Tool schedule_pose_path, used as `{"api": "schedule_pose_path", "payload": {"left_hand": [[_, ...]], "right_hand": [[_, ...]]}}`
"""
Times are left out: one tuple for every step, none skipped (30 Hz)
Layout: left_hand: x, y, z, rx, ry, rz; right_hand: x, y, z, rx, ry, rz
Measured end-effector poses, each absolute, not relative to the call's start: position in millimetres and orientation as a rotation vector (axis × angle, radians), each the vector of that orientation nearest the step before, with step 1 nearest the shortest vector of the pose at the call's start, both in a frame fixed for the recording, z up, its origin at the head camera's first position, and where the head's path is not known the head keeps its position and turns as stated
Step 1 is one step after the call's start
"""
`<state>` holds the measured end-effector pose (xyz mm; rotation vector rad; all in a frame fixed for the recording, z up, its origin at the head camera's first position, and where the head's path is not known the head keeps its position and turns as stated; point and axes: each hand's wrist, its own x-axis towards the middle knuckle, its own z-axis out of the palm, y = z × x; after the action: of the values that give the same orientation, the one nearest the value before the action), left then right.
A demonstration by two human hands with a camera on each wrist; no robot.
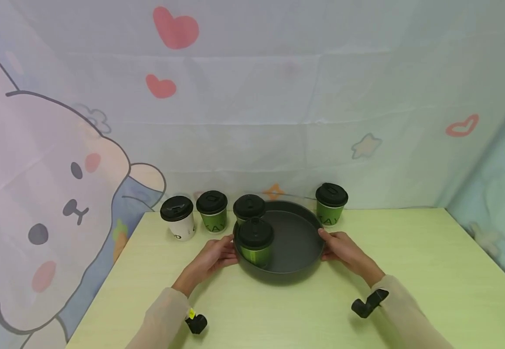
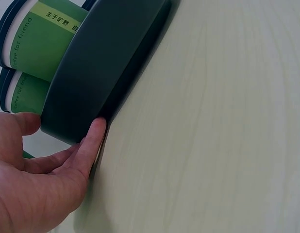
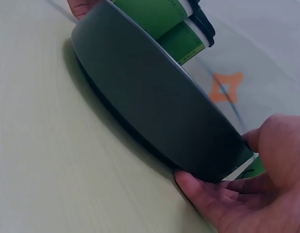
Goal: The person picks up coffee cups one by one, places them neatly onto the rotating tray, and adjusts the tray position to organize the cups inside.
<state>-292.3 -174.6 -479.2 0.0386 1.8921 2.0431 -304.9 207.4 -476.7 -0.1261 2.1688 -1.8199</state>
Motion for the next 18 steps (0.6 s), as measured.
{"api": "schedule_pose_path", "payload": {"left_hand": [[-292.2,-174.7,-479.0,0.038,1.893,2.043],[-292.3,-174.6,-478.9,0.037,1.895,2.043],[-292.4,-174.5,-478.8,0.034,1.894,2.043],[-292.4,-174.5,-478.6,0.031,1.896,2.043],[-292.6,-174.4,-478.6,0.027,1.896,2.044],[-292.8,-174.3,-478.6,0.023,1.897,2.044],[-293.1,-174.1,-478.6,0.021,1.897,2.045],[-293.3,-174.0,-478.6,0.02,1.897,2.046],[-293.5,-173.9,-478.5,0.018,1.894,2.047],[-293.7,-173.9,-478.6,0.018,1.894,2.049],[-293.6,-174.0,-478.6,0.02,1.892,2.05],[-293.5,-174.2,-478.5,0.025,1.89,2.05],[-293.4,-174.4,-478.5,0.033,1.887,2.05],[-293.2,-174.5,-478.4,0.04,1.886,2.049],[-293.0,-174.7,-478.2,0.046,1.886,2.048],[-293.0,-174.7,-478.3,0.049,1.887,2.047],[-292.9,-174.6,-478.2,0.051,1.889,2.046],[-293.1,-174.4,-478.4,0.05,1.892,2.045]], "right_hand": [[-304.1,207.5,-476.9,-0.121,2.162,-1.826],[-303.2,207.9,-476.8,-0.125,2.156,-1.825],[-302.2,208.4,-476.5,-0.125,2.145,-1.828],[-301.4,209.0,-476.5,-0.13,2.135,-1.827],[-300.6,209.8,-476.2,-0.138,2.127,-1.826],[-299.6,210.8,-476.0,-0.156,2.122,-1.814],[-298.7,212.0,-475.6,-0.171,2.113,-1.808],[-297.7,213.2,-475.2,-0.191,2.106,-1.8],[-296.5,214.5,-475.0,-0.205,2.098,-1.791],[-295.4,215.9,-475.1,-0.225,2.089,-1.781],[-294.1,217.1,-475.3,-0.24,2.08,-1.77],[-292.5,218.2,-475.5,-0.252,2.071,-1.759],[-291.1,219.1,-475.9,-0.258,2.06,-1.754],[-289.7,219.8,-476.2,-0.264,2.051,-1.746],[-288.4,220.5,-476.5,-0.271,2.04,-1.737],[-287.2,221.1,-476.5,-0.279,2.032,-1.73],[-286.0,221.5,-476.0,-0.285,2.029,-1.721],[-285.1,222.2,-475.3,-0.294,2.027,-1.71]]}}
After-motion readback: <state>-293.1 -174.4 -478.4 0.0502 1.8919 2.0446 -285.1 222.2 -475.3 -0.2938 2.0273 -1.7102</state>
